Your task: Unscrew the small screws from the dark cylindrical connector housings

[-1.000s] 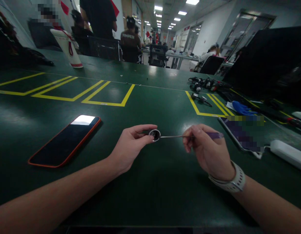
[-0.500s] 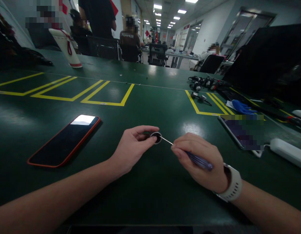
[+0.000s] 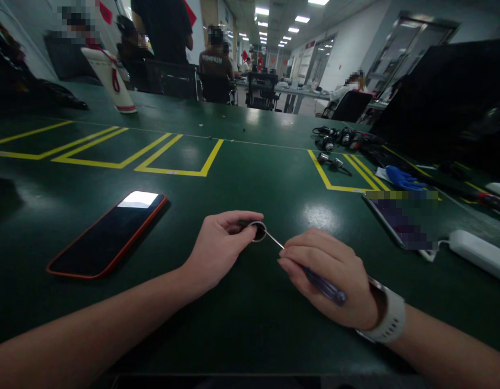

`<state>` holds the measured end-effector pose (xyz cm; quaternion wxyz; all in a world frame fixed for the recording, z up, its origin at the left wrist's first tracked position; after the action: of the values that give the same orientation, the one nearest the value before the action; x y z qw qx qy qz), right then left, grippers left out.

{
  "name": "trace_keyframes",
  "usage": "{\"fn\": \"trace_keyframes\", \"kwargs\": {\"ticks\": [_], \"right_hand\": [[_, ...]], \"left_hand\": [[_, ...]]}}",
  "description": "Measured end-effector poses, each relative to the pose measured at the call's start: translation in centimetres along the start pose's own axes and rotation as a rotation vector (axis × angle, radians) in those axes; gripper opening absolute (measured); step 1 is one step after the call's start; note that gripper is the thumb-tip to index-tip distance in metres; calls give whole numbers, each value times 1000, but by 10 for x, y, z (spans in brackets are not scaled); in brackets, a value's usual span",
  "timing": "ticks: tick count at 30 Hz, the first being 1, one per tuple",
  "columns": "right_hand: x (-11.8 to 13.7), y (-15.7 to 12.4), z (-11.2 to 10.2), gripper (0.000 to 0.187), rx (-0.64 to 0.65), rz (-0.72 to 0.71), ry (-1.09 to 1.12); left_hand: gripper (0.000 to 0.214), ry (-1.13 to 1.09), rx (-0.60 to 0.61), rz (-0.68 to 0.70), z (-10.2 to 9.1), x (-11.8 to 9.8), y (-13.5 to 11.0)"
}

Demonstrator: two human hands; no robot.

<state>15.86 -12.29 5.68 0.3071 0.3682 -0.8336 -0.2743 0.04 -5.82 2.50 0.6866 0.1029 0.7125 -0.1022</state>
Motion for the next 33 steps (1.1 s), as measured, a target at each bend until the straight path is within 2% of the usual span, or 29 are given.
{"fn": "trace_keyframes", "kwargs": {"ticks": [5,8,10,12,15,17,21,27,33], "right_hand": [[2,2,2,6,5,-22,-36],[2,1,-3,8,-25,20,54],[-3,1,-6,10,-101,155,145],[-13,-1,-7,15,-152,380,218],[-32,-4,0,24,-116,659,313],[-42,-6,7,25,-73,726,367],[-52,-9,15,25,-18,729,390],[-51,-8,19,27,25,706,345],[-44,0,12,29,90,634,225]], "left_hand": [[23,6,4,30,0,2,0],[21,4,6,18,-2,4,2],[19,10,-10,27,-5,4,4],[23,21,-30,27,-9,2,6],[32,4,-33,-40,-13,-1,7],[35,-22,-34,-84,-14,-3,6],[38,-44,-67,-98,-15,-5,7],[31,-63,-66,-65,-15,-2,8],[29,-81,-47,-85,-15,-4,6]]}}
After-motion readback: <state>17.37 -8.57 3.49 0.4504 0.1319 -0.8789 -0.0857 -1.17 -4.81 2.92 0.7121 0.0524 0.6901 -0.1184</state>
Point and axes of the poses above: each hand's wrist, its own y-axis towards the middle knuckle, its own z-axis out of the palm, x = y × z, the point moved 2 cm from there along y, towards the middle knuckle, and after that the axes turned 1 degree about z, right-handed, at the moved point
